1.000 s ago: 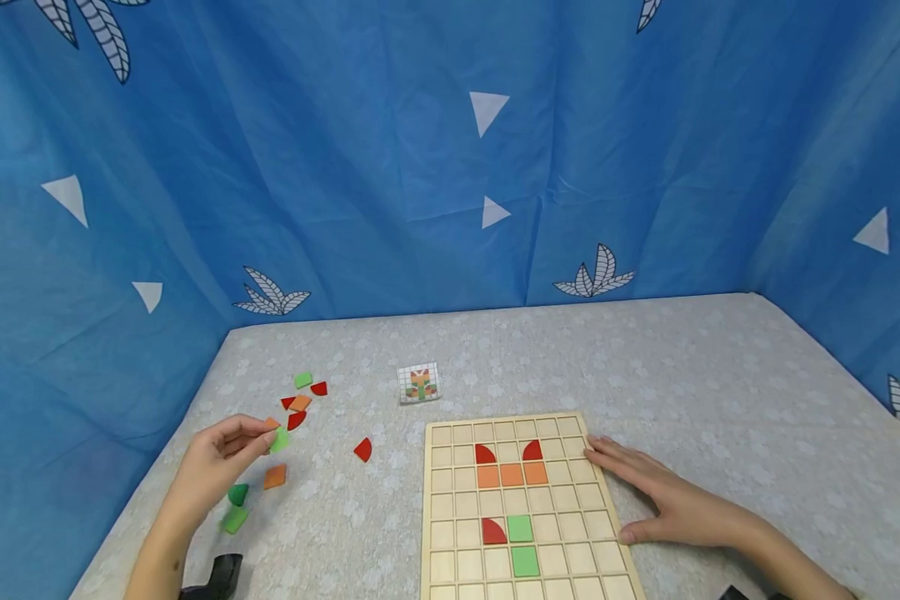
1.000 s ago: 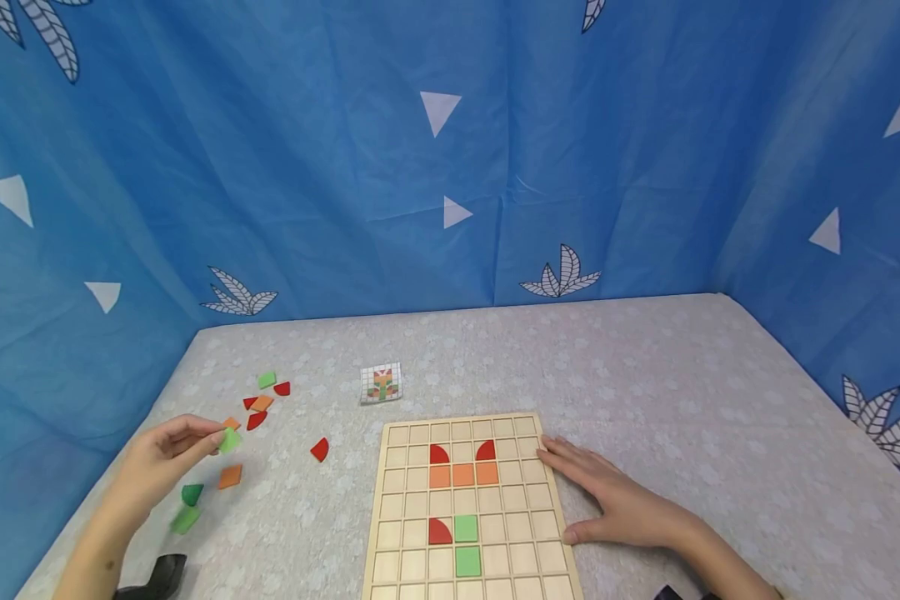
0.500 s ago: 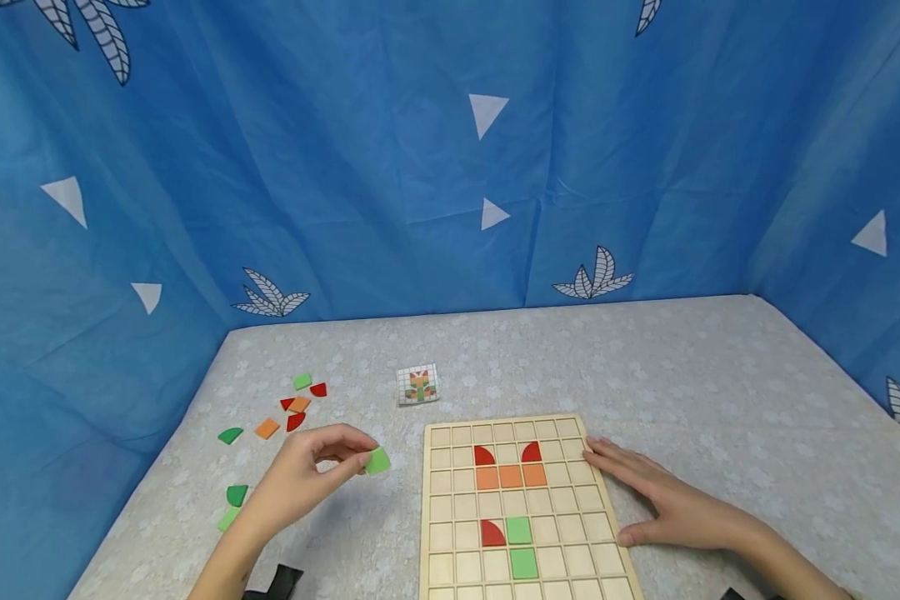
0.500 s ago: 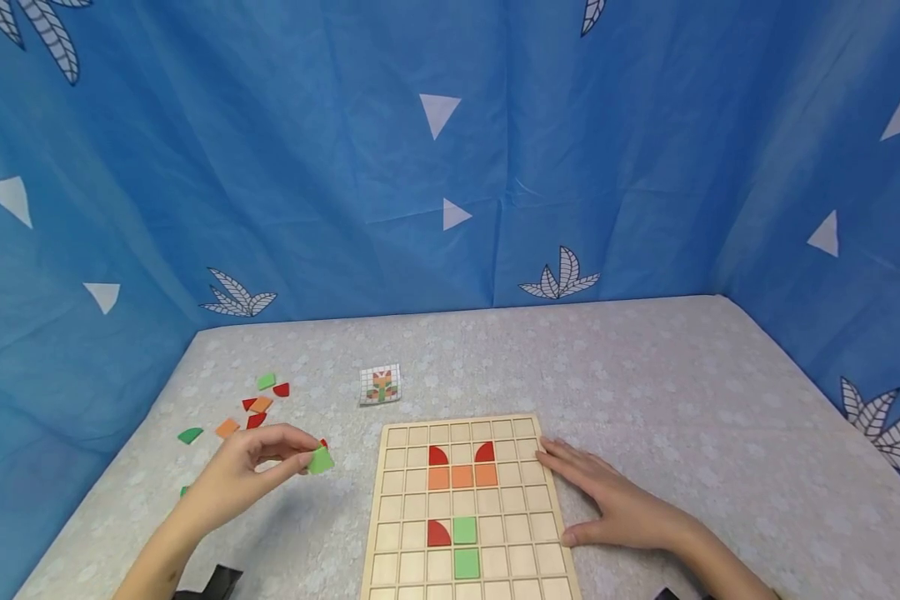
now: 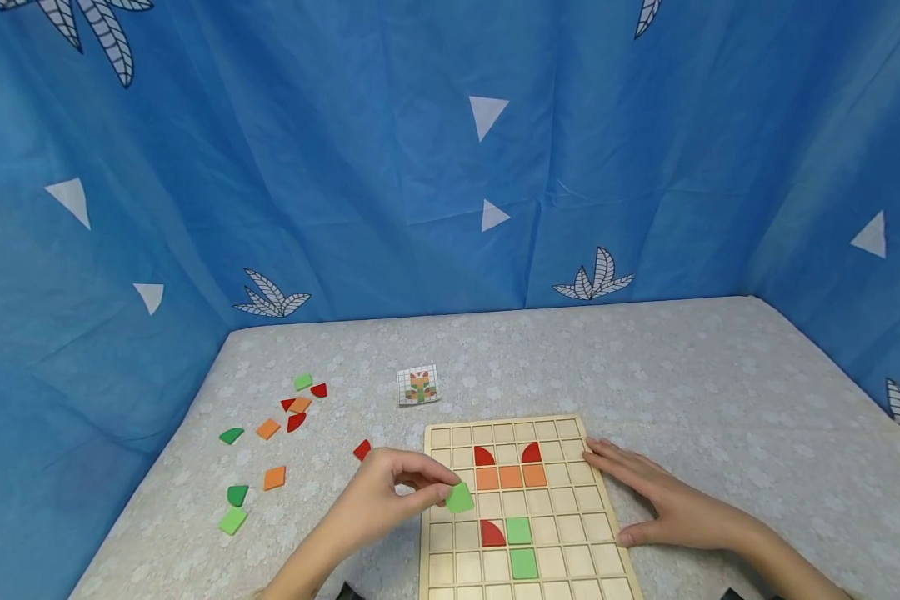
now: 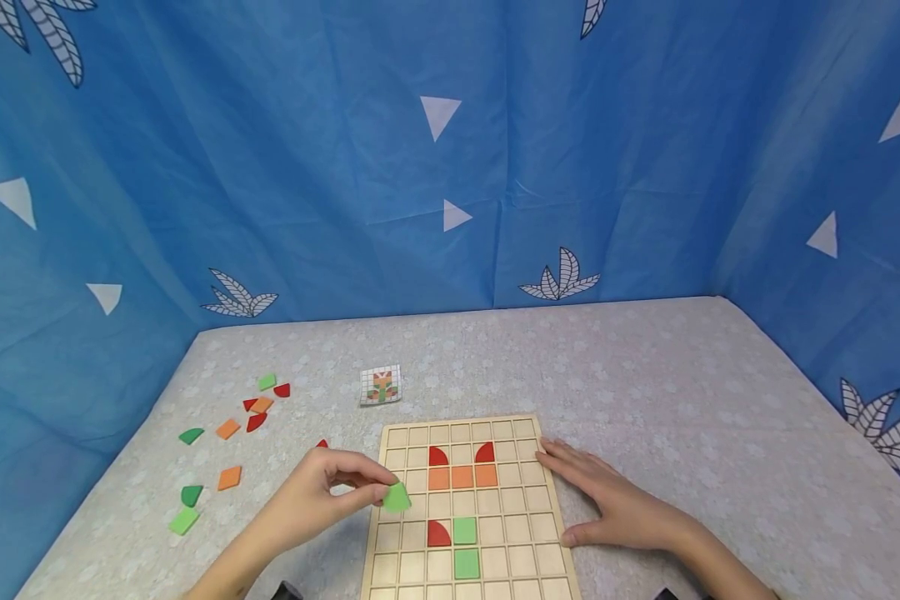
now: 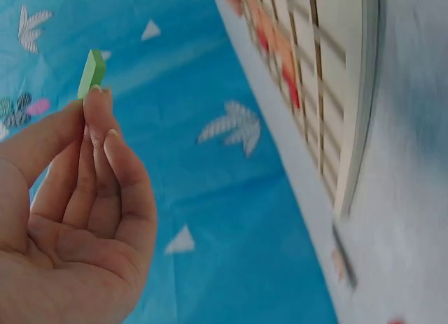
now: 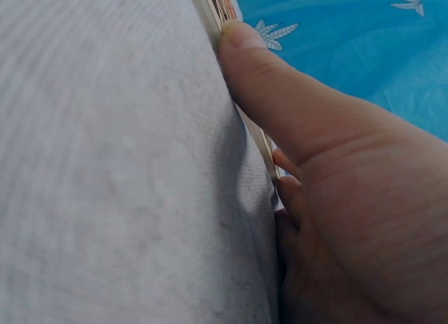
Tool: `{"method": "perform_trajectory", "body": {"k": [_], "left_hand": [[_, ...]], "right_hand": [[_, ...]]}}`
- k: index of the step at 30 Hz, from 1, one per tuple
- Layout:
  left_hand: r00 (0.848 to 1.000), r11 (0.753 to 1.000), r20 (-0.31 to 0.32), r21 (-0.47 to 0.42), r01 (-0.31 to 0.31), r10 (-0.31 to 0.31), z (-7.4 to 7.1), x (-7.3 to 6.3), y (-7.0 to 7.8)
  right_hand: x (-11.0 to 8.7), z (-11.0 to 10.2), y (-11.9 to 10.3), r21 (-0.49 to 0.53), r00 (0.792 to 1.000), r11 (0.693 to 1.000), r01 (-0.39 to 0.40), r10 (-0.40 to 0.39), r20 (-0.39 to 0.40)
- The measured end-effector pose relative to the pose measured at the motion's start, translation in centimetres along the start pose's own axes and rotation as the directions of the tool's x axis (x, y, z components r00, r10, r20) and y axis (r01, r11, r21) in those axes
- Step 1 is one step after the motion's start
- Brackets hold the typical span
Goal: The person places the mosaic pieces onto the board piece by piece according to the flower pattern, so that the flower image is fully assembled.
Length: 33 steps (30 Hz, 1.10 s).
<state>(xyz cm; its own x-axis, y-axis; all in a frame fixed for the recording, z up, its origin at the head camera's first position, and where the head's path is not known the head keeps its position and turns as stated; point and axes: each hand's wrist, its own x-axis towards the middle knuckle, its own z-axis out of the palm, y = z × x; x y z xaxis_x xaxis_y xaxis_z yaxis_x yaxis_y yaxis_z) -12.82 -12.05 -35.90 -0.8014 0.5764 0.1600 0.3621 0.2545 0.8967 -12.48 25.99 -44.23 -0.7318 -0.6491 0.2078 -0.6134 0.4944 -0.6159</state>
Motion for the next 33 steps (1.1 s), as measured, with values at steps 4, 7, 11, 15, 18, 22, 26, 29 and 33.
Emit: {"method": "perform_trajectory", "body": {"k": [4, 7, 11, 15, 18, 22, 26, 29, 33], "left_hand": [[0.999, 0.999, 0.045, -0.031, -0.010, 0.011, 1.9, 0.5, -0.2], [0.996, 0.998, 0.085, -0.063, -0.012, 0.017, 3.3, 0.7, -0.3], [0.990, 0.995, 0.137, -0.097, -0.011, 0.024, 4.9, 0.9, -0.5], [0.982, 0.992, 0.186, -0.123, -0.001, 0.024, 6.2, 0.8, -0.8], [0.976, 0.992, 0.217, -0.128, 0.014, 0.014, 7.0, 0.7, -1.0], [0.970, 0.995, 0.242, -0.094, 0.030, -0.006, 7.7, 0.5, -1.2], [0.966, 0.999, 0.257, -0.041, 0.019, -0.008, 8.0, 0.4, -1.1], [0.963, 1.000, 0.271, -0.021, 0.015, -0.009, 8.1, 0.3, -1.2], [0.960, 1.000, 0.279, 0.027, 0.004, -0.011, 8.3, 0.2, -1.4]], "right_hand": [[0.0, 0.0, 0.1, -0.002, 1.000, 1.000, -0.002, 0.002, 0.004], [-0.1, 0.0, 0.1, -0.004, 1.000, 1.000, -0.001, 0.001, -0.001], [-0.1, 0.0, 0.1, -0.012, 1.000, 1.000, 0.006, -0.006, -0.008], [-0.1, 0.0, 0.2, -0.007, 1.000, 1.000, 0.013, -0.013, -0.006], [0.0, 0.0, 0.2, 0.004, 1.000, 1.000, 0.016, -0.016, -0.003], [0.0, 0.0, 0.2, 0.015, 1.000, 1.000, 0.017, -0.017, 0.000], [0.0, 0.0, 0.2, 0.019, 1.000, 1.000, 0.022, -0.022, 0.002], [0.0, -0.1, 0.2, 0.028, 1.000, 1.000, 0.000, 0.000, 0.011], [-0.1, -0.1, 0.2, 0.028, 1.000, 0.999, -0.016, 0.015, 0.017]]}}
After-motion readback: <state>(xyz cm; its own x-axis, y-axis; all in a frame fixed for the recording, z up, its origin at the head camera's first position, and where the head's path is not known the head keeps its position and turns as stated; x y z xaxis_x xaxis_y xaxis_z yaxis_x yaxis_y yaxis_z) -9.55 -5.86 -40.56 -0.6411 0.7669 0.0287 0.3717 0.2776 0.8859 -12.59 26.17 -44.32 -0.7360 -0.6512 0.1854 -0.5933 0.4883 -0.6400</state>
